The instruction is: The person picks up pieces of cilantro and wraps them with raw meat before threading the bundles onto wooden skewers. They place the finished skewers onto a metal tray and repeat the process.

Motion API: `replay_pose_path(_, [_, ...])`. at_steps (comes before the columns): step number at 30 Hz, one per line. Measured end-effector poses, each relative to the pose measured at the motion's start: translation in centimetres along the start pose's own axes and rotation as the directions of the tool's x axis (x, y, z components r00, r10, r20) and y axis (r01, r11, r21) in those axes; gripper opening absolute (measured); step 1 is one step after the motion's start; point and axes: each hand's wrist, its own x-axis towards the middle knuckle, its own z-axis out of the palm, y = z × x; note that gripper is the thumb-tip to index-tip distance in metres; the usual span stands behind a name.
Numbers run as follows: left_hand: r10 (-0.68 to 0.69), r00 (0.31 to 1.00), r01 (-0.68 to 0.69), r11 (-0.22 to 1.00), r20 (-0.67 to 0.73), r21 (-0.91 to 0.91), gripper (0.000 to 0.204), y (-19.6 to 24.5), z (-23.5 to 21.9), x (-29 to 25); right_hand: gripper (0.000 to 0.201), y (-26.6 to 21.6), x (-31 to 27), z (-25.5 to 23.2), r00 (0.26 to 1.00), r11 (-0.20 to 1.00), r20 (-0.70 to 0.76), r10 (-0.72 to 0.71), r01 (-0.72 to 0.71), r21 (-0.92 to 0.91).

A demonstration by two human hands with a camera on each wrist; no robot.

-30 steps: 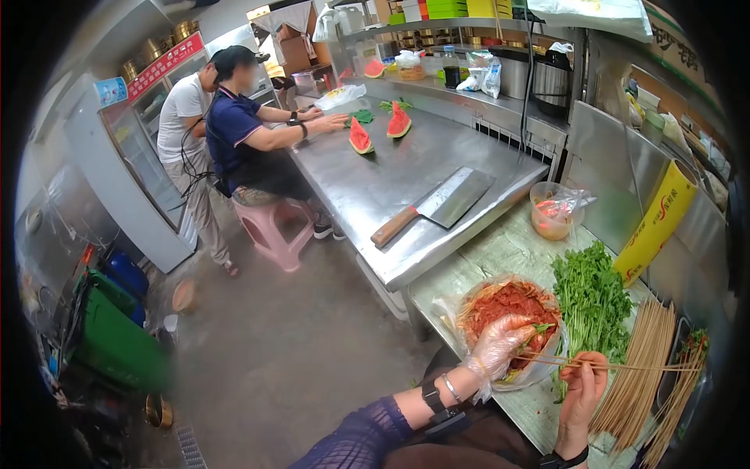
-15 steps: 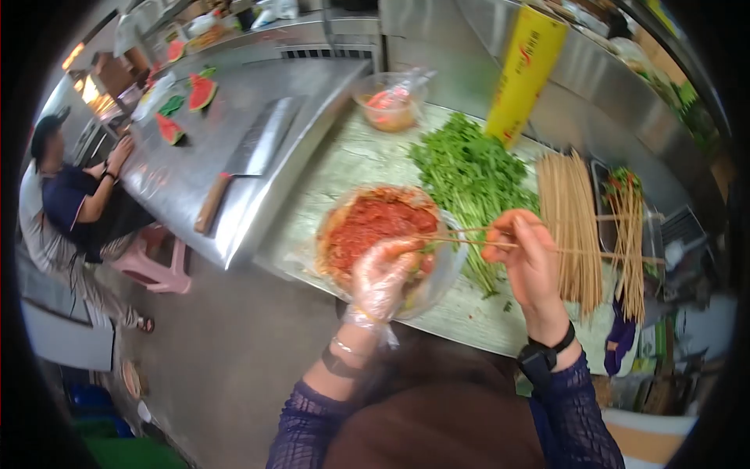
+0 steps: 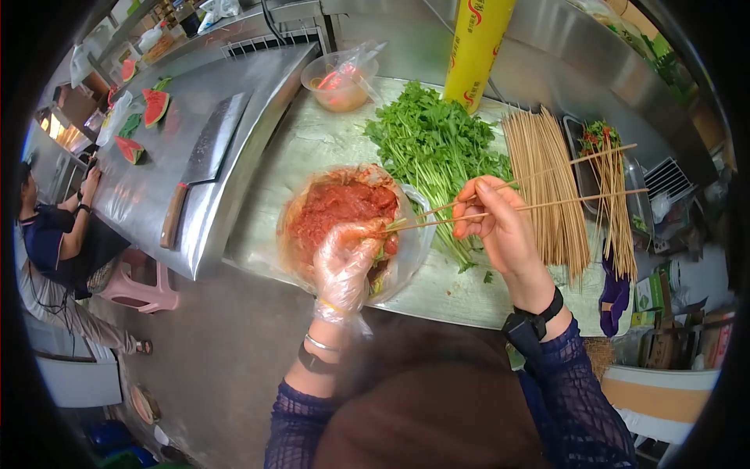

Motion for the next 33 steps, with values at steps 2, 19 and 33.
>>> replay_pose_path(2, [0.012,1.0,-0.012,1.0,0.007,0.001,0.013,0.0,-0.1,-0.1,0.028,0.1,-0.1,-0.1,1.0,1.0,0.004,0.02,-0.02,-0.024])
replay_pose_path(19, [-0.197,0.974,0.173,0.966,0.115,0.192,0.028,2.0,-0.2,0.8,0.027,-0.8,-0.1,1.2,1.0,0.967,-0.014,-0.007,0.003,-0.254])
replay_pose_path(33, [-0.274,0.959,0.274,0.962,0.069,0.008,0.027,1.0,-1.5,0.9,0.027,-0.7,0.4,0.4,0.997,0.986,0.066,-0.035,0.045,-0.158])
